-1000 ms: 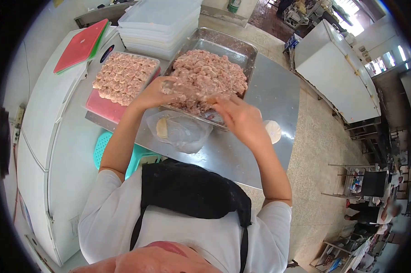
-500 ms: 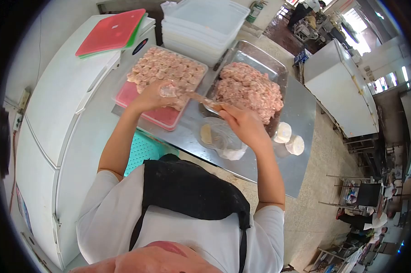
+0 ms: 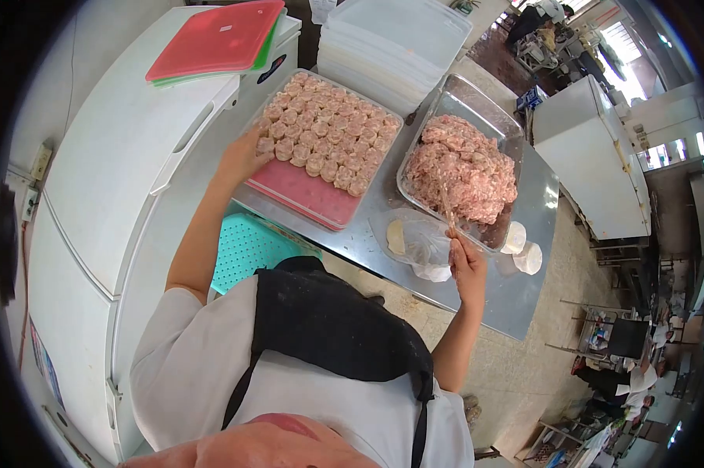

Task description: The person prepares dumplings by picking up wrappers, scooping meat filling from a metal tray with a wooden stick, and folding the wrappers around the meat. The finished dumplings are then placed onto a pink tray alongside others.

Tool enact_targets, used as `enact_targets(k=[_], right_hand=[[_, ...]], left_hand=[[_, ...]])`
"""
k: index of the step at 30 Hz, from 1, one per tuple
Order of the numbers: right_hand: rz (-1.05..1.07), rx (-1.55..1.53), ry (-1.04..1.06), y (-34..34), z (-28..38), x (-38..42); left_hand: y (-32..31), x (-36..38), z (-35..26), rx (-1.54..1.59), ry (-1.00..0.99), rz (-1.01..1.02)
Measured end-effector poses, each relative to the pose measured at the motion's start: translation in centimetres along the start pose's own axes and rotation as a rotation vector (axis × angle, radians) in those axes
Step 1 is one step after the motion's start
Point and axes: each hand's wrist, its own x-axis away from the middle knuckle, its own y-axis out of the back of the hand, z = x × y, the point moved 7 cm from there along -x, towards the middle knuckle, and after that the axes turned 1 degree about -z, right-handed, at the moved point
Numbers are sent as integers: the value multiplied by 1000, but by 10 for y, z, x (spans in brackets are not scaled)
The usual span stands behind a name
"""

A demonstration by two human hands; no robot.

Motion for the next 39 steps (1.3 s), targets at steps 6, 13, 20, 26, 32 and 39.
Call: enact_targets(k=[6, 13, 20, 26, 32, 39], right_hand=[[20, 54, -61, -7, -5, 2], [75, 1042, 334, 61, 28, -33], [156, 1611, 391, 80, -15, -110], [251, 1453, 707, 66, 6, -67], [224, 1448, 672, 100, -26, -94], [370, 1326, 615, 133, 5, -91]], left_hand=[[-14, -2, -4, 70, -37, -60], [2, -5, -35, 34, -338, -51], [-49, 46, -201, 333, -331, 161], [-172, 100, -276, 146, -700, 336], [-177, 89, -277, 53, -616, 274], [-182, 92, -300, 82, -590, 267]])
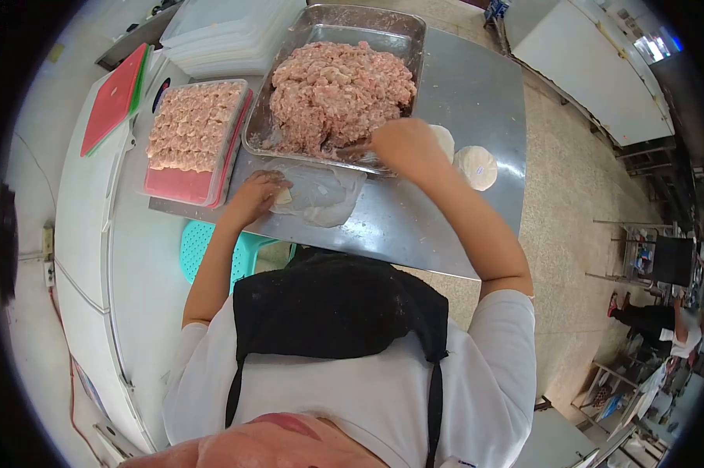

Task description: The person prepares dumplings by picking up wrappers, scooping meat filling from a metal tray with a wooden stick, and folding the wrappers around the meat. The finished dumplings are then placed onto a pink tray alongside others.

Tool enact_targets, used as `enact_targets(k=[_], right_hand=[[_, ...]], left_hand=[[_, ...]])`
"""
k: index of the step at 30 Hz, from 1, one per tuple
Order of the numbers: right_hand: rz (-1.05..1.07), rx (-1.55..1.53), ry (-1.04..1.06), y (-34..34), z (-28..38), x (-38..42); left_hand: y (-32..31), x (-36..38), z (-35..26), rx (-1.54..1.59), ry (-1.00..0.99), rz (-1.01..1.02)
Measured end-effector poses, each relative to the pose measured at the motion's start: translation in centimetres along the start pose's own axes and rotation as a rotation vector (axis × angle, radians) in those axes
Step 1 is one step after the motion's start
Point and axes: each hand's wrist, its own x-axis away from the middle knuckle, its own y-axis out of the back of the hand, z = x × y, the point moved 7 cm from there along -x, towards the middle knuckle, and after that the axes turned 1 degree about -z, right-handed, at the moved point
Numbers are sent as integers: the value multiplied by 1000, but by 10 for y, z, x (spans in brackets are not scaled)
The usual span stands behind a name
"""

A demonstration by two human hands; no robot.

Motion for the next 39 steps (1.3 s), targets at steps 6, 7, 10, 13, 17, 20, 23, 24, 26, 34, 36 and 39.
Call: enact_targets(k=[6, 7, 10, 13, 17, 20, 23, 24, 26, 34, 36, 39], right_hand=[[-227, -226, 53, -56, 25, 4], [-227, -225, 60, -53, 21, 2], [-176, -328, 29, -40, 10, -7], [-131, -197, 2, -38, 22, -25], [-237, -242, 78, -55, 60, -30], [-232, -324, -6, -28, 57, -40], [-137, -168, -41, -15, 63, -73], [-69, -49, -18, -20, 72, -84], [9, 70, 0, -37, 90, -89], [-150, -933, -247, -55, 60, -60], [-137, -1131, -363, -51, 50, -51], [-166, -1410, -485, -36, 48, -39]], left_hand=[[6, 2, 13, -130, 291, 157], [18, 4, 11, -127, 278, 28], [29, 9, 22, 77, 372, -166], [25, 7, 42, 586, 527, -251], [6, 1, 36, 1635, 642, -320], [1, 4, 51, 1095, 674, -142], [18, -1, 59, 608, 462, -111], [19, -2, 63, 614, 459, -108], [10, 1, 72, 1317, 533, -181], [21, -13, 64, 1599, 525, -97], [38, -26, 46, 1784, 555, -54], [56, -48, 14, 2216, 546, -5]])
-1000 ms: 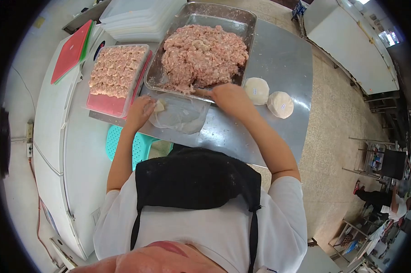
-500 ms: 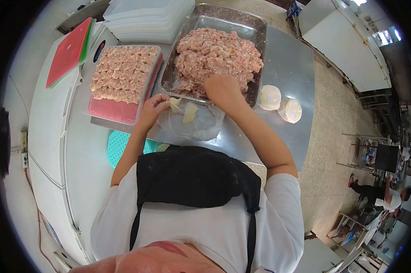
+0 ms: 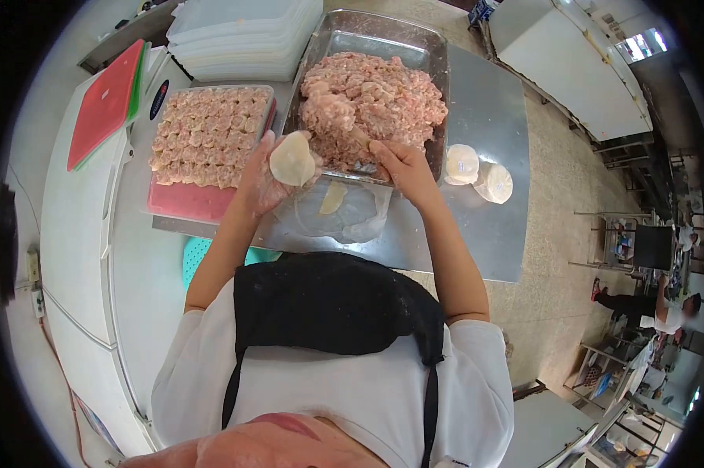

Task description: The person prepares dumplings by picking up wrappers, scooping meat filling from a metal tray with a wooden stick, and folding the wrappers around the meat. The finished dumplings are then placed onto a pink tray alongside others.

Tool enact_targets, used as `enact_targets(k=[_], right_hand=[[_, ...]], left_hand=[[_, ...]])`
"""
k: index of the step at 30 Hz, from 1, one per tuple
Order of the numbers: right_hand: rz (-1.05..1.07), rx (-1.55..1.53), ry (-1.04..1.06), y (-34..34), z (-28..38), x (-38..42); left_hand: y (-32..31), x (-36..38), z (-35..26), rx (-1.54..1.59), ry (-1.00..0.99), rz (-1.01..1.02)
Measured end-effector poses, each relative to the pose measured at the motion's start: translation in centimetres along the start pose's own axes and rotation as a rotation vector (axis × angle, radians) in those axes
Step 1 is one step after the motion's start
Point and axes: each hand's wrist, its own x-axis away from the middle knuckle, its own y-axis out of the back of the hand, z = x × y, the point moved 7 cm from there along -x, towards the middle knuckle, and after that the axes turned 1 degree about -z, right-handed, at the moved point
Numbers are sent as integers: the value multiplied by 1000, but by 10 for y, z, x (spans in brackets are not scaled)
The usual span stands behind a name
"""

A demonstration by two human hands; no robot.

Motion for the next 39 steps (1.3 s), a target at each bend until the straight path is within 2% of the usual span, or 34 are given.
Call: enact_targets(k=[2, 3, 5, 6, 8, 9, 10, 11, 12, 13, 14, 16, 17, 19, 23, 25, 26, 28, 30, 32, 33, 34, 35, 37, 38, 39], right_hand=[[-16, -82, 11, 5, 8, 10], [-23, -129, -21, 7, 6, 14], [-32, -177, -49, 11, 3, 19], [-40, -178, -16, 15, 2, 20], [-47, -183, 22, 19, 2, 22], [-39, -158, 47, 20, 4, 21], [-32, -133, 69, 20, 5, 20], [-31, -137, 72, 17, -5, 16], [-67, -2, 221, 14, -14, 11], [-103, 133, 368, 14, -16, 11], [-101, 129, 367, 27, -15, 13], [-87, 776, 598, 46, 15, 25], [-81, 772, 606, 52, 28, 31], [-64, 914, 453, 60, 41, 42], [-6, 932, 575, 68, 33, 33], [18, 1221, 459, 86, 62, 41], [23, 1218, 468, 85, 59, 41], [-24, 1034, 662, 78, 62, 46], [-13, 996, 682, 79, 50, 32], [8, 958, 720, 81, 55, 25], [36, 1014, 659, 86, 60, 22], [60, 1069, 596, 88, 61, 17], [65, 1063, 603, 83, 59, 13], [249, 1301, 620, 59, 35, 3], [254, 1302, 621, 48, 31, -4], [170, 1270, 665, 34, 34, -10]], left_hand=[[-10, -7, -7, -371, -195, -45], [-11, -13, -3, -373, -193, -42], [-2, -28, 1, -523, -219, -201], [-4, -34, 6, -527, -220, -199], [-9, -43, 7, -440, -370, -268], [-17, -48, 14, -284, -297, -282], [-30, -52, 16, -289, -299, -282], [-49, -55, 17, -134, -351, -178], [-62, -58, 17, 22, -400, -73], [-46, -78, 14, 301, -257, 722], [-53, -73, 17, 299, -257, 718], [-37, -71, 10, -21, -440, -71], [-35, -69, 10, -7, -528, -229], [-43, -71, 16, -12, -552, -255], [-68, -67, 31, 24, -551, -377], [-67, -66, 35, 56, -552, -386], [-65, -66, 37, 82, -533, -395], [-64, -72, 33, 56, -551, -385], [-57, -77, 27, 33, -567, -382], [-36, -67, 3, 182, -733, -441], [-21, -64, -10, 298, -687, -209], [-22, -54, -16, 295, -698, -215], [-30, -42, -27, 73, -744, -208], [-48, -19, -38, -263, -772, -225], [-50, -10, -42, -260, -774, -229], [-57, 0, -48, -519, -806, -281]])
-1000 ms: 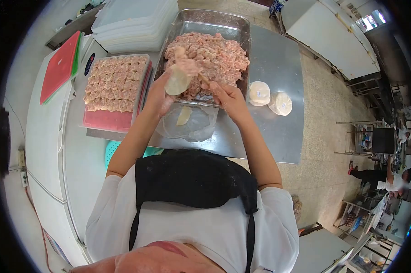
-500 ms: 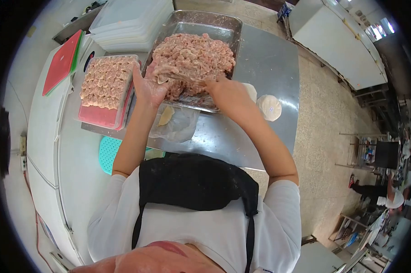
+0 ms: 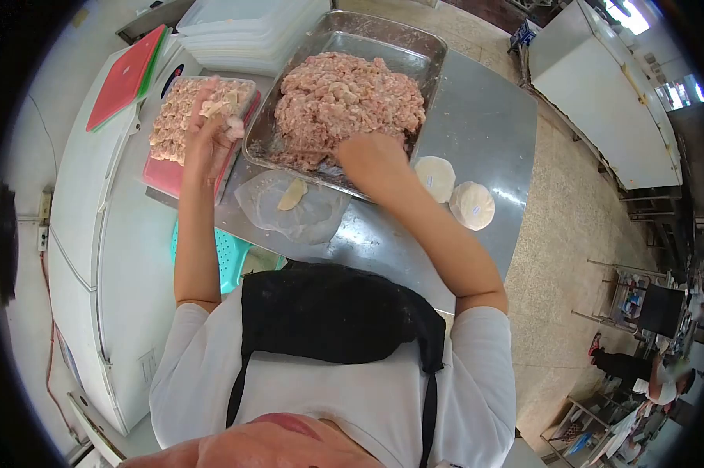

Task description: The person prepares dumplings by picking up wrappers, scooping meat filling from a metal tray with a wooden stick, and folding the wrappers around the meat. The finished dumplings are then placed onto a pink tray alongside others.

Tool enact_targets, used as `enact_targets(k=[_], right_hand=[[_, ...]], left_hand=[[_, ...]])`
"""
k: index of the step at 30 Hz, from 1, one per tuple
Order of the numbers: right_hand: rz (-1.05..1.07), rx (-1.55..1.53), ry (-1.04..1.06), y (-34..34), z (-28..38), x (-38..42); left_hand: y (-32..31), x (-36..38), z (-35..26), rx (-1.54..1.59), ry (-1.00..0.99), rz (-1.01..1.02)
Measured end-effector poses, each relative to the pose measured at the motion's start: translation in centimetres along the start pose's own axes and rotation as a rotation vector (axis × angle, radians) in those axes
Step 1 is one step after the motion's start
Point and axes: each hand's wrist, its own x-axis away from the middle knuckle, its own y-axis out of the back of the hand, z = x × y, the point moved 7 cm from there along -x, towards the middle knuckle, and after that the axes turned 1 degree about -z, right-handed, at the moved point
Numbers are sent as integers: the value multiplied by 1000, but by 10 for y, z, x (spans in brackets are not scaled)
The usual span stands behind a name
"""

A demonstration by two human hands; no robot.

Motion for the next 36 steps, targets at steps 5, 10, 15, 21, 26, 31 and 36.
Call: enact_targets(k=[5, 10, 15, 21, 26, 31, 36], right_hand=[[-16, 10, 35, -61, 53, -26], [82, -530, -111, -90, 14, -25], [107, -1138, -449, -39, 1, 3], [-227, -1039, -332, -4, 23, -4], [-115, -610, -217, 32, -14, 26], [-150, -739, -219, 28, 1, 29], [-44, -711, -153, 18, -29, 35]], left_hand=[[36, -6, -17, -699, -113, 8], [43, -9, -11, -978, -22, 220], [25, -21, 3, -1089, -244, 512], [-16, -39, 17, -1049, 68, 585], [-30, -34, 34, -846, 197, 782], [-58, -25, 24, -985, 60, 830], [-48, -23, 59, -1175, -27, 763]])
